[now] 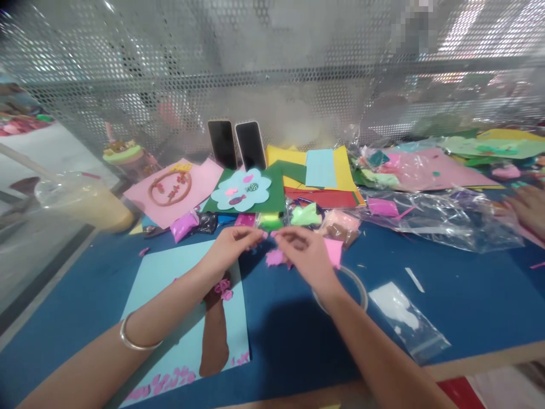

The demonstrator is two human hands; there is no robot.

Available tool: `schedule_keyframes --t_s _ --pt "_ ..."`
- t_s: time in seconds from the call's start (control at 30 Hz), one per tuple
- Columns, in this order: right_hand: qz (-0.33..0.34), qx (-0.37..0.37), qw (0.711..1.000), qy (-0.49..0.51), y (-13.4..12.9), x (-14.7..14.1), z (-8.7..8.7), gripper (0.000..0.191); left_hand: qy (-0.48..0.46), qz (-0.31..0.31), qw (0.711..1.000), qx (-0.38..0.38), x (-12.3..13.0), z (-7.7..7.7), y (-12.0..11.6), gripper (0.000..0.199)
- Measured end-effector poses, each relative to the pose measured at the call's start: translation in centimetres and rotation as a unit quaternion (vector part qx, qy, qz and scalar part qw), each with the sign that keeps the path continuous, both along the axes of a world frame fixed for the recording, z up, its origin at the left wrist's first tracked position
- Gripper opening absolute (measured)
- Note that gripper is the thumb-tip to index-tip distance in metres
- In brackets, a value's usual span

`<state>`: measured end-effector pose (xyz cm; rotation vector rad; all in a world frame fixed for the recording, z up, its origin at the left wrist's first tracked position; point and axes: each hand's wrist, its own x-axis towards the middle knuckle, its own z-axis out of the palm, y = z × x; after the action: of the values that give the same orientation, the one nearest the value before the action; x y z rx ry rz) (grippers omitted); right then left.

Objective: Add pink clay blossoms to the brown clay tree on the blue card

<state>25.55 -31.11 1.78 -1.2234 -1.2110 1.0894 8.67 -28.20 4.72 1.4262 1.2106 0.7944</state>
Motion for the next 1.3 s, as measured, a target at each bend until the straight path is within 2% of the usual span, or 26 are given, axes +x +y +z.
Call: schedule_keyframes --t_s 0.13,0.37,0.53,0.7,0.8,0.9,0.97,1.03,1.07,1.1,1.13,1.3 --pt "-0.010 0.029 0.999 -0.039 -0.1 -0.1 -0.2 0.029 -0.064 0.023 0.996 -0.058 0.3 0.7 -0.7 0.023" --pt "-0.066 0.091 0.984 -0.142 -0.5 -0.4 0.0 0.020 -0.104 0.011 0.990 -0.096 0.7 1.3 -1.5 0.020" --pt "-0.107 0.133 0.962 -0.214 -0.8 -0.5 0.2 0.017 -0.140 0.021 0.982 -0.127 0.9 1.4 -1.7 0.018" --pt "-0.114 0.216 0.926 -0.287 -0.8 -0.5 0.2 0.015 -0.162 0.021 0.977 -0.139 0.9 1.5 -2.0 0.024" --pt "-0.112 0.256 0.904 -0.322 -0.8 -0.2 0.3 0.014 -0.145 -0.004 0.979 -0.142 0.5 1.9 -2.2 0.029" --pt "-0.096 0.271 0.894 -0.343 -0.9 -0.1 0.4 0.013 -0.056 -0.056 0.990 -0.120 -0.3 2.4 -1.7 0.032" --pt "-0.091 0.272 0.897 -0.336 -0.9 -0.2 0.5 0.012 0.033 -0.095 0.992 -0.073 -1.0 2.6 -0.3 0.034" --pt "-0.097 0.269 0.905 -0.314 -0.9 -0.4 0.6 0.012 0.149 -0.131 0.979 0.036 -1.8 2.8 2.2 0.035" --pt "-0.101 0.266 0.909 -0.303 -0.9 -0.4 0.7 0.011 0.236 -0.124 0.955 0.130 -2.3 2.9 3.9 0.034" --pt "-0.104 0.261 0.913 -0.295 -0.8 -0.5 0.7 0.011 0.326 -0.101 0.908 0.244 -2.6 3.1 5.8 0.033" --pt "-0.103 0.254 0.917 -0.290 -0.8 -0.5 0.6 0.010 0.354 -0.079 0.886 0.289 -2.9 3.2 7.8 0.034" --pt "-0.098 0.257 0.921 -0.274 -0.3 -0.7 0.3 0.008 0.411 -0.084 0.832 0.363 -3.3 3.9 16.9 0.043"
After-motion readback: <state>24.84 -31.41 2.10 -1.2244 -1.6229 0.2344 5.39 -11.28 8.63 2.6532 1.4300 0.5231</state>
